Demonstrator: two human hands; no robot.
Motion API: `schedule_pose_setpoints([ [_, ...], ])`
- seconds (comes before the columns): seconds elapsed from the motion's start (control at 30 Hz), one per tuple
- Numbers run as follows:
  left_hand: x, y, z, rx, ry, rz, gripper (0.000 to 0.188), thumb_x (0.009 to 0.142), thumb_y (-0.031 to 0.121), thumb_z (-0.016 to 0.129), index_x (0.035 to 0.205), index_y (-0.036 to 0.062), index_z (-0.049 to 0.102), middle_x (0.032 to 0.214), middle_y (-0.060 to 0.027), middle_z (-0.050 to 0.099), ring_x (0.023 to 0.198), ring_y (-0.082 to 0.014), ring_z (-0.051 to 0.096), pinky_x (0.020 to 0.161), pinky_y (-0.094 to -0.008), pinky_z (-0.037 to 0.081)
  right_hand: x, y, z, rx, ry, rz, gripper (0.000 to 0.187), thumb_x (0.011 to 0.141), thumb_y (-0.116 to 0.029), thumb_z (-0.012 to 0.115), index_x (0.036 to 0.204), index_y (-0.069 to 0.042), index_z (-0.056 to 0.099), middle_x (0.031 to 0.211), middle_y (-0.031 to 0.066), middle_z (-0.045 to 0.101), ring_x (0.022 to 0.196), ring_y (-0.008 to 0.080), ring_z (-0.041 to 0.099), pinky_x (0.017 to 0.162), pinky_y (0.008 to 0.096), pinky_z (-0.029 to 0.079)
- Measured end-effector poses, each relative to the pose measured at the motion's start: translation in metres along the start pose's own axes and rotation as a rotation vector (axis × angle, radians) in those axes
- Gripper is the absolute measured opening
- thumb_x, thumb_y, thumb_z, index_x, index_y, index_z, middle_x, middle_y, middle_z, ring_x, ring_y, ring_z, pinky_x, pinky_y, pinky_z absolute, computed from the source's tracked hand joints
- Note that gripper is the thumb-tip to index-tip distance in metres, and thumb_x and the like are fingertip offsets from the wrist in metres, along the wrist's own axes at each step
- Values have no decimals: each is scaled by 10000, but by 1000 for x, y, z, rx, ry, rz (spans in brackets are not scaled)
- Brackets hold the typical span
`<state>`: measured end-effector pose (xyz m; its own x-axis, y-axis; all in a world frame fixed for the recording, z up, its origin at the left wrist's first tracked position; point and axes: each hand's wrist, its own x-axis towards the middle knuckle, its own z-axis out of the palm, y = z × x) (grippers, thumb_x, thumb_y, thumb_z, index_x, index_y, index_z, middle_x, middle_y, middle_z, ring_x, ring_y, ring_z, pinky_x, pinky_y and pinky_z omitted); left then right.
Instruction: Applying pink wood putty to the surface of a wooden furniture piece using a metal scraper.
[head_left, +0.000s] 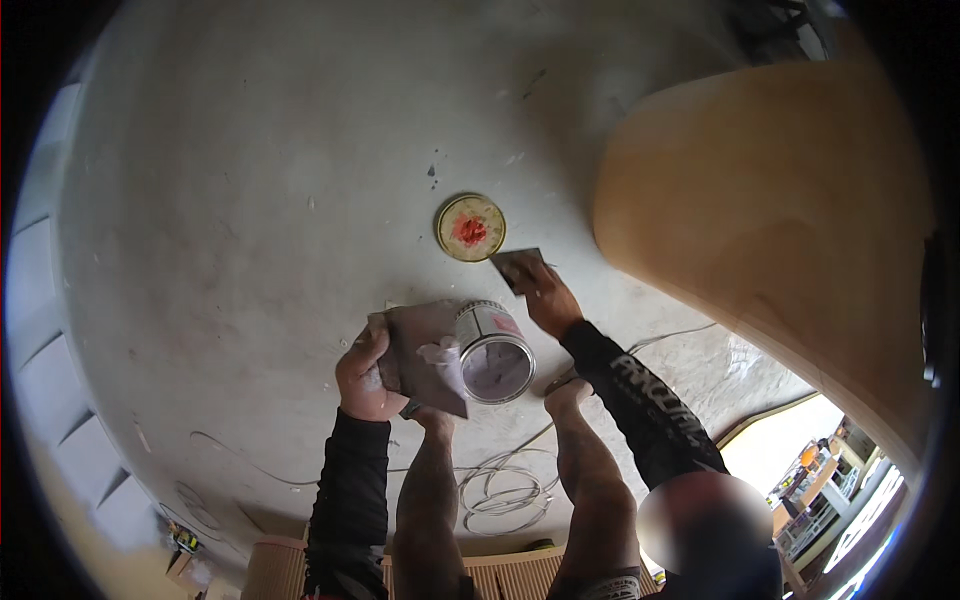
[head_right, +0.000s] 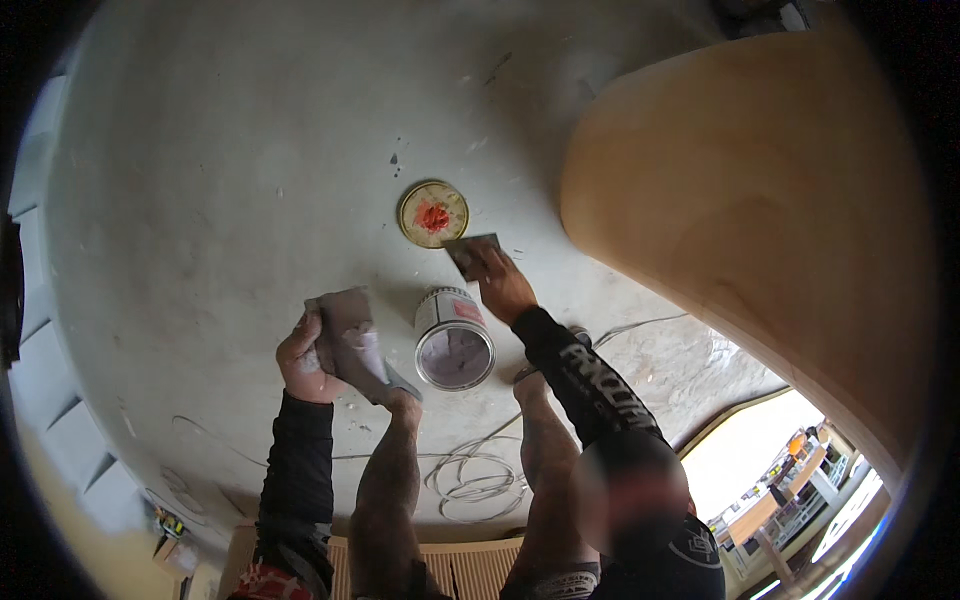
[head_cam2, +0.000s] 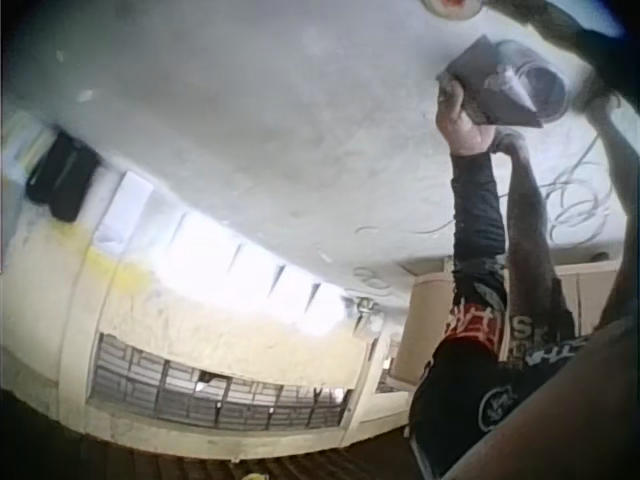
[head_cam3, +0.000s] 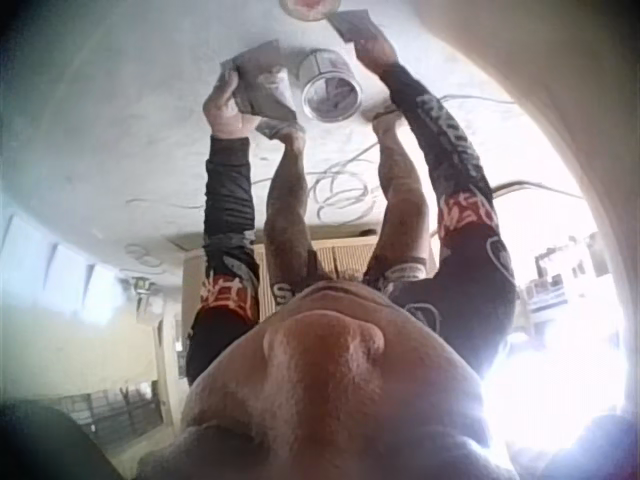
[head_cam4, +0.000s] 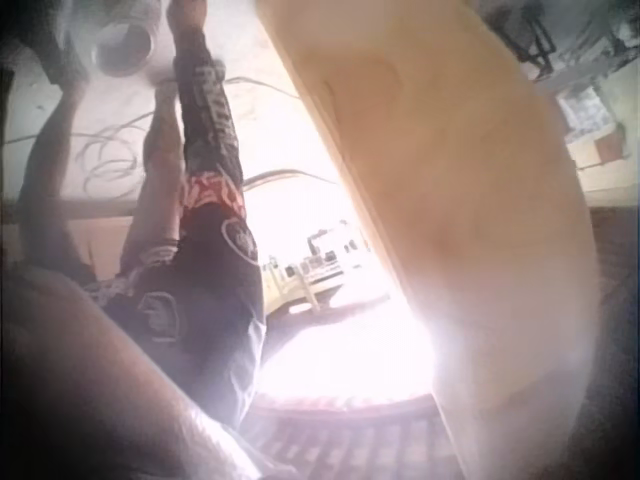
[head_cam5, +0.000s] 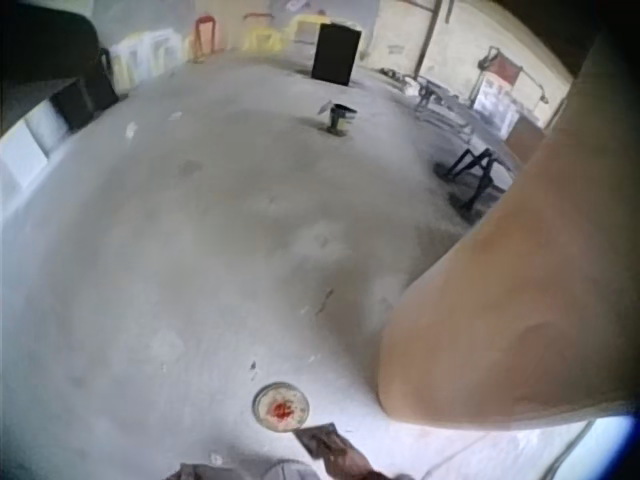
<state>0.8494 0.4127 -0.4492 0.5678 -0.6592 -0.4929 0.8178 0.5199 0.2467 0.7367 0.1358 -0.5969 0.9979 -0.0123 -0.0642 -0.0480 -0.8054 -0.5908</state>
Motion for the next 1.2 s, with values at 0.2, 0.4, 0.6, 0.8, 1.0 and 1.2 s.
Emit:
schedule_pose_setpoints([
  [0.2,-7,-57,-74,-81,190,-17,478,945,301,574,1311,-4,530,1303,-152,599,1214,-300,564,1063,-456,406,46,50,88,-209,-133,86,397,882,-50,502,1269,-79,587,1268,113,561,1196,325,532,1029,428,446],
  [0.4,-19,-88,-83,-200,275,26,456,936,272,584,1302,3,540,1307,-136,602,1218,-287,563,1074,-446,397,40,60,129,-234,-98,128,389,837,-12,534,1214,-68,612,1237,113,563,1173,339,526,998,456,446],
  [0.6,-2,-79,-48,-204,277,17,399,934,252,587,1268,34,574,1260,-111,631,1198,-259,578,1048,-429,422,17,66,94,-209,-18,159,477,805,42,509,1261,-72,589,1313,138,549,1215,356,515,1023,452,439],
  [0.8,-13,-63,-3,-160,276,94,347,938,221,582,1246,60,591,1232,-89,647,1150,-242,610,1016,-415,454,-2,-63,-61,163,316,-71,602,758,159,485,1323,-45,535,1312,172,574,1201,381,551,1016,450,456],
  [1.0,-62,-79,177,-209,137,31,323,957,202,545,1238,46,577,1212,-111,646,1142,-243,615,1010,-444,468,-86,-185,-276,256,380,-253,673,668,213,555,1285,-55,576,1278,213,574,1207,424,540,1025,471,455],
  [1.2,-169,-100,341,109,-124,131,304,988,201,501,1232,26,545,1200,-99,634,1150,-214,606,1012,-382,474,-168,-243,-438,197,294,-386,670,656,201,559,1271,-62,595,1286,197,572,1237,395,521,1023,442,464],
])
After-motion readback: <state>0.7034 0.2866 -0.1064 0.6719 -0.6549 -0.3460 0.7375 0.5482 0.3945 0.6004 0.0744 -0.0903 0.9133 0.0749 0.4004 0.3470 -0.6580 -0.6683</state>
